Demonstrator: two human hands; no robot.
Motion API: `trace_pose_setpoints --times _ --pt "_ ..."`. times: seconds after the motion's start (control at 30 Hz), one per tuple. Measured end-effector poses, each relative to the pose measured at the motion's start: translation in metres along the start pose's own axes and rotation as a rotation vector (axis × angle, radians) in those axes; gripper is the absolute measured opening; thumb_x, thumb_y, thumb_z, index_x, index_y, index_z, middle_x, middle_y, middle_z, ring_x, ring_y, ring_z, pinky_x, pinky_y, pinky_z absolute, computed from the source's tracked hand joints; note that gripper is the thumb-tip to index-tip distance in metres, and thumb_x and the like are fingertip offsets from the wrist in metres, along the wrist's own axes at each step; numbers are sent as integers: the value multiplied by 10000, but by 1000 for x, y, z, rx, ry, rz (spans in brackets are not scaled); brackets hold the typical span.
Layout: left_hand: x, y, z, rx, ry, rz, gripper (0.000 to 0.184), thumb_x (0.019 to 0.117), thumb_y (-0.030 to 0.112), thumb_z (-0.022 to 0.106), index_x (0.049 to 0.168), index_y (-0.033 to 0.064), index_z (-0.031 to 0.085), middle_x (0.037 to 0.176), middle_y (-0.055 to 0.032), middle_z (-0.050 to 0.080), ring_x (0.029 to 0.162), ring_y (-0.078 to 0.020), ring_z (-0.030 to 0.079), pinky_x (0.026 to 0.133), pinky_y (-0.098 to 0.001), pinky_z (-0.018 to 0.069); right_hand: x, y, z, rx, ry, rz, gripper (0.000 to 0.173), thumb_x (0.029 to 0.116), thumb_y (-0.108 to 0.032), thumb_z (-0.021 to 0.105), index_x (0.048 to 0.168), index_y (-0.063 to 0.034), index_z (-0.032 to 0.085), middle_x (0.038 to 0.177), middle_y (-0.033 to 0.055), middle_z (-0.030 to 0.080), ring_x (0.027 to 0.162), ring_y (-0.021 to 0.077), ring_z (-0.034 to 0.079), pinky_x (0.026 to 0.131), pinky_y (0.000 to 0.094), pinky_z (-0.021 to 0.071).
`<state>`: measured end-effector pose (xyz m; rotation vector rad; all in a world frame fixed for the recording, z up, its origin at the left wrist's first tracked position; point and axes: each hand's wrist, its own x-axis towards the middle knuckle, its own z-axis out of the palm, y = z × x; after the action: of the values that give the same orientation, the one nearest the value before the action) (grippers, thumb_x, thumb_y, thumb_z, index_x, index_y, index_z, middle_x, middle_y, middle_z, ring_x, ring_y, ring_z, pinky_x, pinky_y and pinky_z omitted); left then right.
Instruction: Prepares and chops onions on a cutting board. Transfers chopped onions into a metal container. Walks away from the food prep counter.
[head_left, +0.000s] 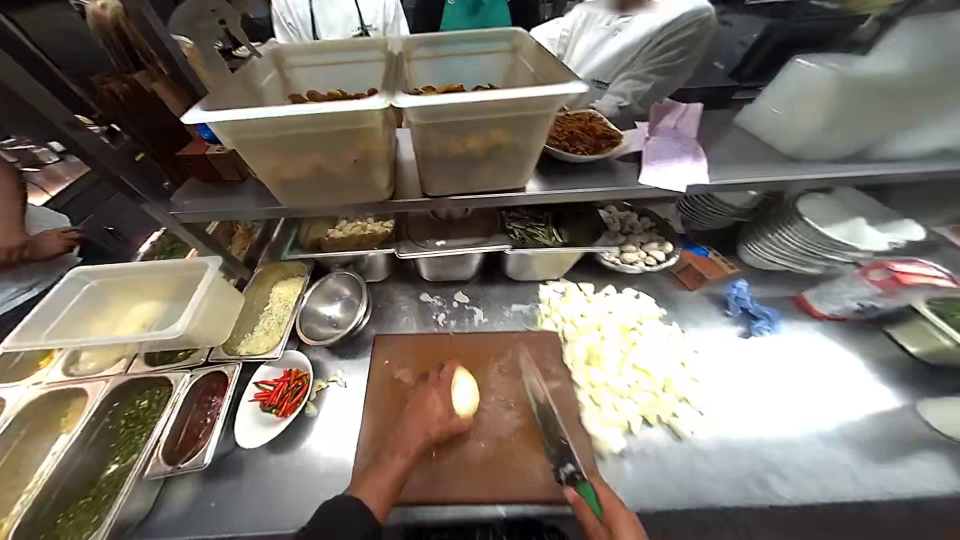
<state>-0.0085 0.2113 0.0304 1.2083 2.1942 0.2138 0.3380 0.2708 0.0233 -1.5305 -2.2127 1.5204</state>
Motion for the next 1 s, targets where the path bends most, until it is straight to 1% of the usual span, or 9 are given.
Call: trace_pose_setpoints --times 0.1,0.17,0.2,0.27,0.33,0.43,0.7,0.87,1.0 --pt "-16 -5 40 43 58 103 1084 708 599 810 1607 254 313 1631 -92 369 1442 -328 440 1141 -513 442 6 -16 10 -223 -93 -95 474 1051 -513 486 1250 -98 598 801 86 708 679 253 719 668 499 620" --pt "-24 -14 44 -29 128 119 1141 686 631 831 1612 229 299 1655 -84 330 1479 -296 397 1183 -473 406 10 -38 11 -384 -130 -149 482 1062 -519 432 1254 -104 585 829 120 695 772 311 713 720 537 578" --pt "-31 -18 44 -86 186 110 1123 684 658 827 1592 210 342 1638 -92 355 1471 -276 411 1182 -449 413 12 -50 12 -467 -157 -161 473 1064 -513 416 1252 -111 580 844 134 697 811 339 715 738 556 568" --pt "-42 -26 47 -215 350 93 907 736 647 798 1453 158 534 1495 -115 505 1357 -238 528 1110 -405 490 15 -73 14 -592 -217 -161 447 1071 -498 385 1278 -139 553 887 145 704 869 364 721 760 571 567" --pt "-44 -27 56 -279 436 96 706 795 591 776 1332 151 644 1374 -113 585 1268 -225 583 1065 -390 517 16 -89 14 -659 -261 -159 423 1074 -474 384 1291 -147 542 917 151 708 896 374 722 766 572 569" --pt "-40 -21 66 -256 431 80 645 828 558 751 1347 187 652 1414 -109 570 1308 -252 556 1093 -410 491 14 -104 7 -719 -296 -167 401 1079 -451 378 1284 -142 534 922 154 703 908 374 720 772 564 569" --pt "-34 -19 61 -284 374 81 628 832 508 765 1343 161 659 1390 -106 602 1289 -261 581 1091 -426 492 20 -140 -3 -787 -387 -93 378 1088 -404 388 1310 -123 507 949 180 690 923 390 712 780 572 565" --pt "-32 -21 58 -310 343 69 620 826 482 782 1343 164 657 1389 -92 605 1273 -240 595 1079 -411 503 51 -153 20 -766 -435 -82 362 1083 -358 412 1303 -89 516 989 197 679 953 393 700 810 570 559" --pt "-33 -22 61 -338 344 71 618 817 486 793 1333 171 664 1402 -80 600 1291 -224 582 1098 -391 490 79 -123 64 -743 -378 -85 377 1073 -343 422 1337 -92 518 1015 197 702 982 392 711 845 576 562"
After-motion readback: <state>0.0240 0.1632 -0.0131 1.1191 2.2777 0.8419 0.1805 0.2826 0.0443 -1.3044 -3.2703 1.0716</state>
